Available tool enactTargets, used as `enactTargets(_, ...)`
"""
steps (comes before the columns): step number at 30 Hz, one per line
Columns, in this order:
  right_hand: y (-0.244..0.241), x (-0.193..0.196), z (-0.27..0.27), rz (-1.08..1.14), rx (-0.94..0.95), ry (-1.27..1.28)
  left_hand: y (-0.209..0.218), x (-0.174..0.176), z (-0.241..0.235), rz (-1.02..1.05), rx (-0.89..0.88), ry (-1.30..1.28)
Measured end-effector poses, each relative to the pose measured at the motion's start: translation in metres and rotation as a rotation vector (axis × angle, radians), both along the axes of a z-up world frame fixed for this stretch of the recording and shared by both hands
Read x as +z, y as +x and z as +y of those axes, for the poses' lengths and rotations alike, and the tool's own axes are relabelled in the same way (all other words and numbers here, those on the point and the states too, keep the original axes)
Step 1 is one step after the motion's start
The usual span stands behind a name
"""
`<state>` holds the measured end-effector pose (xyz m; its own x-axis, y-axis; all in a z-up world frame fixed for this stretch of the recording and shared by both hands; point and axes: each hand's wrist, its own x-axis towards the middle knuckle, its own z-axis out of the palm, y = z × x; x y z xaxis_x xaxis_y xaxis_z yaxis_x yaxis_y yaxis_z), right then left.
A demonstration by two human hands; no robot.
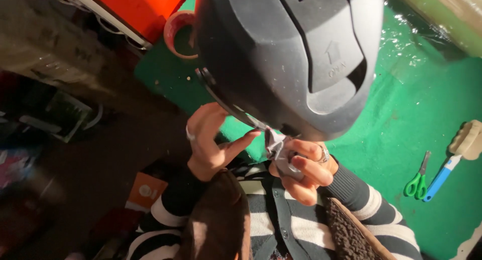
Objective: The person cleans a black and red appliance with a cloth and then wraps it in plastic film.
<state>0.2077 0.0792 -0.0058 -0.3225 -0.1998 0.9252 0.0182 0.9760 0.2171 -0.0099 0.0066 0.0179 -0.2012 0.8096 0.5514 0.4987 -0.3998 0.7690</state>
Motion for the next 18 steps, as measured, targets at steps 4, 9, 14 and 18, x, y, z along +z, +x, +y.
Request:
enactTargets(4,-0.009,0.029,0.001,0.138,0.037,-0.117,-0.012,0.006,0.009,0.477,0.058,0.323)
enactTargets(9,0.012,0.043,-0.003,0.125,0.031,-0.07,-0.024,0.031,0.021,0.87,0.129,0.568)
enactTargets(14,0.037,0.06,-0.013,0.244,-0.026,-0.159,-0.018,0.081,0.024,0.884,0.08,0.707)
enactTargets(18,0.051,0.099,-0.022,0.204,-0.163,-0.329,-0.017,0.114,0.033,0.837,0.07,0.74)
